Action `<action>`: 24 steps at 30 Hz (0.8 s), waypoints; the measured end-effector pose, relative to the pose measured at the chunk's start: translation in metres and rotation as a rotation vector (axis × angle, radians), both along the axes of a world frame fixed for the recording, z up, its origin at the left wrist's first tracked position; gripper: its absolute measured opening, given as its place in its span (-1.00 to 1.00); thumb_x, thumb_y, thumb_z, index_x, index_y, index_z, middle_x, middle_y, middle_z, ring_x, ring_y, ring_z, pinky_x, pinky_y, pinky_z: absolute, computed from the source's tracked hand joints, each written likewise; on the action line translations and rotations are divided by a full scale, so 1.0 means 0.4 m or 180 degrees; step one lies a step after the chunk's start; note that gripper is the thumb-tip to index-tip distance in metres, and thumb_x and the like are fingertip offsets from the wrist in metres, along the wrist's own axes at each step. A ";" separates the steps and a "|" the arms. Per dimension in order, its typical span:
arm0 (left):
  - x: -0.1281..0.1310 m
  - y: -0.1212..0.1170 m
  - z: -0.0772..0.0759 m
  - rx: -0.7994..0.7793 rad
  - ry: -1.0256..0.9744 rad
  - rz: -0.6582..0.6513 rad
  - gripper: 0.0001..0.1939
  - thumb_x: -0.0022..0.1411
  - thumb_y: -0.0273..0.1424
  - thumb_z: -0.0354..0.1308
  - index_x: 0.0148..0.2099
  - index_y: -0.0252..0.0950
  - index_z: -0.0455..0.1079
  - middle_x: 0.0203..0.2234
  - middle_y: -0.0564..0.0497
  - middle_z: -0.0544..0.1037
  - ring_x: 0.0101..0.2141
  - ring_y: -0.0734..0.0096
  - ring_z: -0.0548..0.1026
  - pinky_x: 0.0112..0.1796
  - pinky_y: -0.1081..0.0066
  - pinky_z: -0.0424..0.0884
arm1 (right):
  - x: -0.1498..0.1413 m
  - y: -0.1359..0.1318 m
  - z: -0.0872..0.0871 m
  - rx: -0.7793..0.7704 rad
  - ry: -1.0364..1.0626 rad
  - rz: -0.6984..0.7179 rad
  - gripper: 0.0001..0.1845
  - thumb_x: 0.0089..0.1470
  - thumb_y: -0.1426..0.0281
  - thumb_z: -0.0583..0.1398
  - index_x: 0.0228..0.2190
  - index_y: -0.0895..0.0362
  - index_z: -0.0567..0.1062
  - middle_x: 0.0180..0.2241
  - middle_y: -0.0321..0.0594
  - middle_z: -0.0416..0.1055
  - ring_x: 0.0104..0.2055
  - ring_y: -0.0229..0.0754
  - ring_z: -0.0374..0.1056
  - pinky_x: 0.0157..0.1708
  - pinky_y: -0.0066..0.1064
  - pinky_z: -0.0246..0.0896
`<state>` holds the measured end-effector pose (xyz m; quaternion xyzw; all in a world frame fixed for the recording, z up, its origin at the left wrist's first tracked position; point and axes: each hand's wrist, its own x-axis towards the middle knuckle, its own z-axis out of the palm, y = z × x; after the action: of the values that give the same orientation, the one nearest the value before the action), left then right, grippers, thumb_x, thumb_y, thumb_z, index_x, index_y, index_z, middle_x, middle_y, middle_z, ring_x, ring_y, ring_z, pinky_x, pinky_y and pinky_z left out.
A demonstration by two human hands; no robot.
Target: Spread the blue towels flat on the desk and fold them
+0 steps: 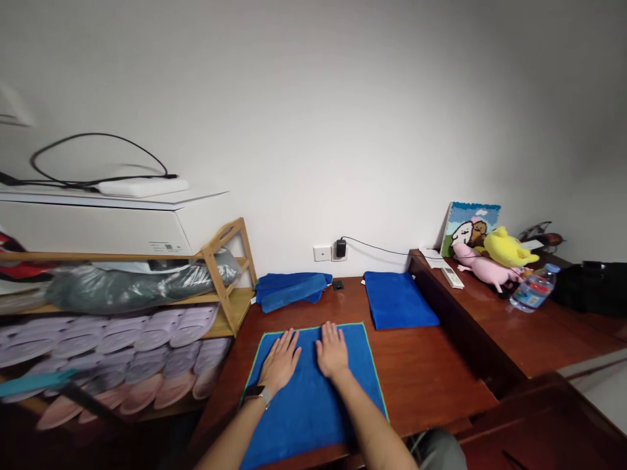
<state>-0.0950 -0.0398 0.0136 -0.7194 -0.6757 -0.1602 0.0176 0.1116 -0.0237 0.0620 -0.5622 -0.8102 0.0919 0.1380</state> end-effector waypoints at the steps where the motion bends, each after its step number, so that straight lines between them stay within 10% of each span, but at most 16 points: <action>1: 0.020 0.002 -0.001 -0.0020 0.0010 -0.0077 -0.36 0.51 -0.20 -0.22 0.51 -0.26 0.18 0.50 -0.12 0.20 0.48 0.17 0.14 0.45 0.04 0.07 | -0.033 -0.009 -0.003 -0.0062 0.0073 0.0214 -0.30 0.50 0.16 -0.23 0.51 0.16 0.07 0.53 -0.17 -0.07 0.59 -0.13 -0.23 0.53 -0.16 -0.40; 5: 0.030 -0.005 -0.006 -0.0162 0.0059 -0.0176 -0.38 0.52 -0.19 -0.22 0.50 -0.22 0.22 0.48 -0.09 0.25 0.47 0.17 0.19 0.44 0.06 0.10 | -0.071 -0.018 -0.020 -0.0316 0.0157 0.0351 -0.31 0.50 0.18 -0.21 0.50 0.15 0.09 0.52 -0.19 -0.04 0.58 -0.13 -0.21 0.54 -0.15 -0.41; 15: -0.133 -0.030 -0.046 -0.0071 0.0140 0.0311 -0.23 0.49 0.03 -0.19 0.52 -0.34 0.14 0.50 -0.23 0.17 0.49 0.05 0.12 0.44 0.00 0.07 | 0.221 0.038 -0.028 -0.0458 -0.0293 -0.0656 -0.28 0.48 0.17 -0.23 0.52 0.18 0.01 0.55 -0.19 -0.14 0.60 -0.12 -0.28 0.53 -0.15 -0.42; 24: -0.131 -0.016 -0.008 -0.0097 0.0103 0.0330 -0.28 0.47 -0.02 -0.13 0.48 -0.30 0.24 0.46 -0.24 0.28 0.44 -0.01 0.23 0.40 -0.03 0.15 | 0.219 0.045 -0.037 -0.0440 -0.0274 -0.0626 -0.27 0.48 0.16 -0.24 0.51 0.19 0.01 0.55 -0.19 -0.17 0.60 -0.11 -0.30 0.53 -0.13 -0.41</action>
<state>-0.1473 -0.0464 0.0106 -0.6861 -0.7140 -0.1371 0.0259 0.1992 -0.0059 0.0470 -0.6505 -0.7481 0.1093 0.0723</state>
